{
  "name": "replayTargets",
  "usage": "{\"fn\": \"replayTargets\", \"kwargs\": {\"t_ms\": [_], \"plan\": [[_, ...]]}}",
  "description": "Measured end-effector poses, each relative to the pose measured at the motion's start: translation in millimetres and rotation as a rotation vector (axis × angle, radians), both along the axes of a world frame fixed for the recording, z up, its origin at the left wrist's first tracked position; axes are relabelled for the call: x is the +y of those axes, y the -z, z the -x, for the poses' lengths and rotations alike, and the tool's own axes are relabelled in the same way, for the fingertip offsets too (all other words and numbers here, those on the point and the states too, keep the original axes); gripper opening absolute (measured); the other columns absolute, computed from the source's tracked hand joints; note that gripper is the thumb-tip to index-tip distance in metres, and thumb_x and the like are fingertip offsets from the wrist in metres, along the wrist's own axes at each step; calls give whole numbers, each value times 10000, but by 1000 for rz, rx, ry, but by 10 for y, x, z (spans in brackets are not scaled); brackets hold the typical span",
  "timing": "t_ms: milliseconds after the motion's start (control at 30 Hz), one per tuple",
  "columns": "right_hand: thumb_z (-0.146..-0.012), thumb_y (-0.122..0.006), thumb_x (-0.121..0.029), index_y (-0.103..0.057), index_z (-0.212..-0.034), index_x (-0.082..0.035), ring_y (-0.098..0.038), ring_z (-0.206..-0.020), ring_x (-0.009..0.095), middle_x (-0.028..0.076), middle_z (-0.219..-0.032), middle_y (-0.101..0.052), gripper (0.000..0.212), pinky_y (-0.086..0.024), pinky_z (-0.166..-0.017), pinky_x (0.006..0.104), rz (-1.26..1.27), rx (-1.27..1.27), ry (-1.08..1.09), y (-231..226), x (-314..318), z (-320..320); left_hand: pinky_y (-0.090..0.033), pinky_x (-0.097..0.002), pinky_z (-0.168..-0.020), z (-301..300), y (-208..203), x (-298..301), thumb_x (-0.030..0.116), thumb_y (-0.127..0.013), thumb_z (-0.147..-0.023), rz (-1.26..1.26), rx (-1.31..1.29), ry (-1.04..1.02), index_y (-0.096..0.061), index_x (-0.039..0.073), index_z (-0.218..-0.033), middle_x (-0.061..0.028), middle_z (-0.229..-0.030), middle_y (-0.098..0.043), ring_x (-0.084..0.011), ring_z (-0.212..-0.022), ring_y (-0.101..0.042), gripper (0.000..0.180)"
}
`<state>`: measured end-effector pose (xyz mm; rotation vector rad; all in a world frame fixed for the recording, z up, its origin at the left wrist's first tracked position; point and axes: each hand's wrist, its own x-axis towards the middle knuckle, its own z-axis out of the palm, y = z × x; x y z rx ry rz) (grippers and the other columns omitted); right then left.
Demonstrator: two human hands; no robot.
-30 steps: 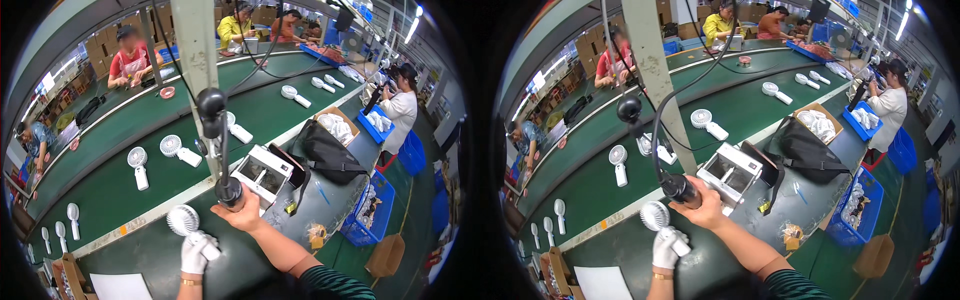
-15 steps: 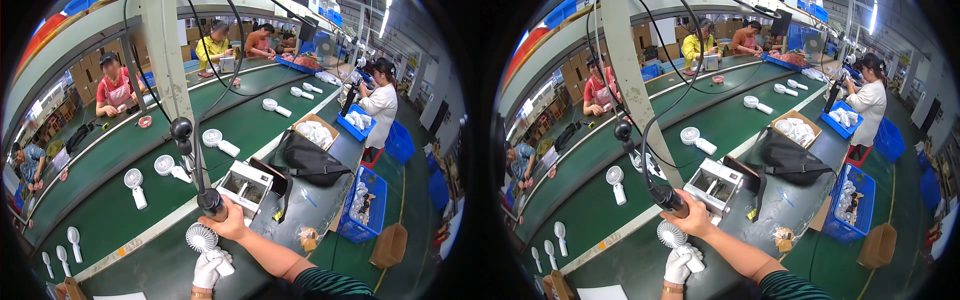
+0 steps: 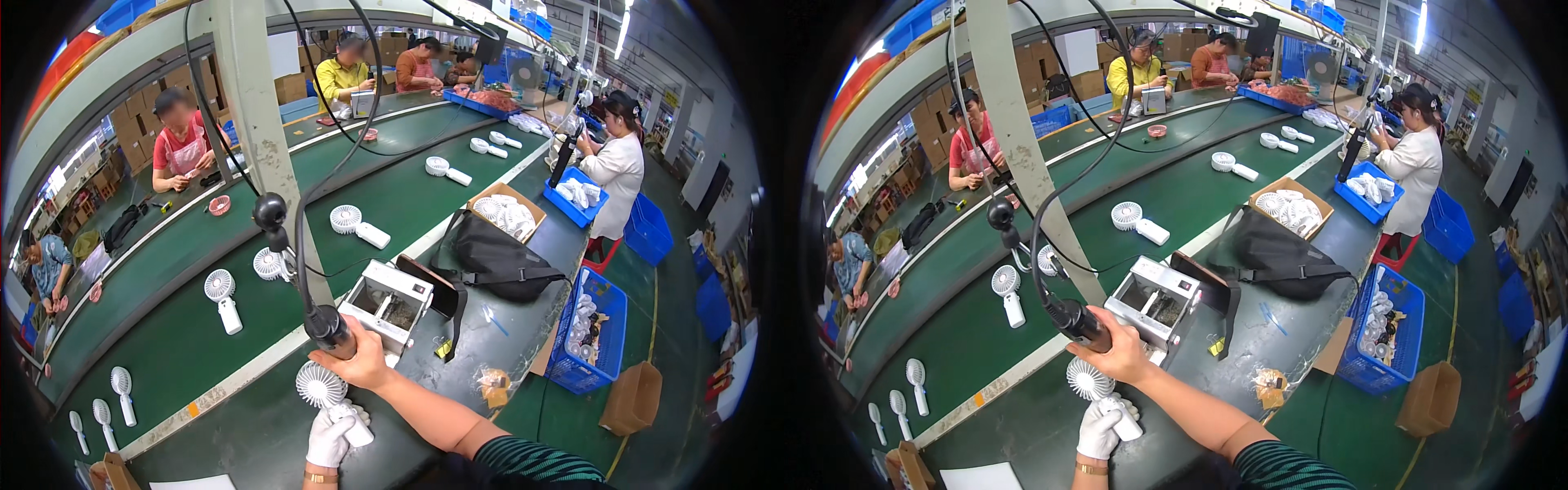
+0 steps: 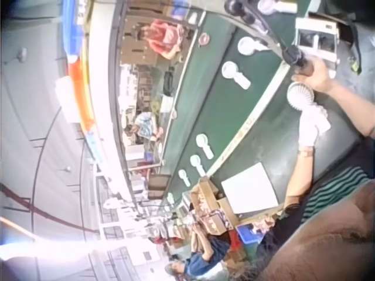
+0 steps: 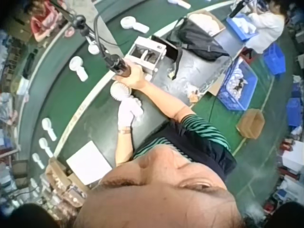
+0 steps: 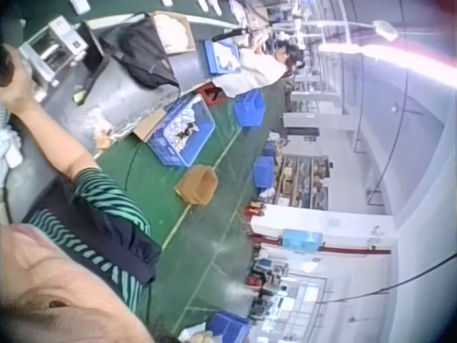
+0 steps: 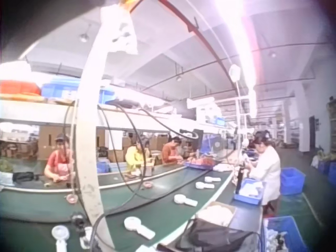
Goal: The person takes portable mini fans from a conveyor belt, fastens screws into each fan using an electric screwdriver, and places the fans back onto the conveyor belt.
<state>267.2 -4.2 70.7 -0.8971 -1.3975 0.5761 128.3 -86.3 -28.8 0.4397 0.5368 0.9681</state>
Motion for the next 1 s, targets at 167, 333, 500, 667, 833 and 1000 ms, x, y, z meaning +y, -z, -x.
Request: {"fn": "replayTargets", "kwargs": {"t_ms": [167, 333, 500, 667, 833, 1000], "plan": [[-644, -808, -138, -496, -1141, 4, -618, -727, 105, 79, -868, -661, 604, -499, -694, 254, -53, -47, 30, -63, -15, 7, -527, -397, -754, -10, -13, -3, -23, -625, -736, -21, 15, 0, -483, -2, -1052, -146, -920, -599, -268, -817, -624, 347], [-641, -808, -137, -486, -1159, 13, -626, -734, 114, 85, -868, -664, 628, -500, -698, 255, -43, -34, 19, -36, -15, 10, -528, -396, -752, -8, -3, -1, -23, -625, -737, -31, 22, 1, -477, -4, -1058, -145, -918, -600, -269, -819, -624, 354], [-689, -782, -229, -477, -1157, -10, -661, -729, 184, 119, -867, -656, 600, -517, -666, 283, -89, -48, 37, -26, 5, 6, -528, -393, -753, -10, -27, -6, -21, -627, -741, -30, 27, 3, -481, -4, -1054, -142, -921, -600, -265, -823, -625, 346], [-646, -810, -146, -487, -1149, 17, -638, -761, 131, 94, -905, -658, 619, -502, -710, 258, -28, -71, 31, -40, -17, -5, -528, -390, -756, -10, -6, -6, -16, -630, -744, -11, 28, 11, -490, -3, -1041, -137, -925, -599, -260, -829, -626, 328], [-641, -815, -145, -480, -1150, 22, -639, -780, 141, 104, -914, -655, 632, -500, -718, 259, -72, -62, 17, -30, 8, 3, -528, -386, -760, 8, 11, 13, -16, -629, -747, -2, 7, 39, -491, -2, -1044, -135, -932, -600, -258, -831, -626, 328], [-636, -818, -142, -474, -1152, 27, -642, -791, 150, 111, -916, -653, 643, -499, -725, 262, -42, -58, -2, -32, 3, 3, -525, -382, -763, 12, -37, 7, -1, -633, -749, 17, 17, 28, -499, -11, -1034, -135, -938, -600, -253, -830, -626, 315]]}}
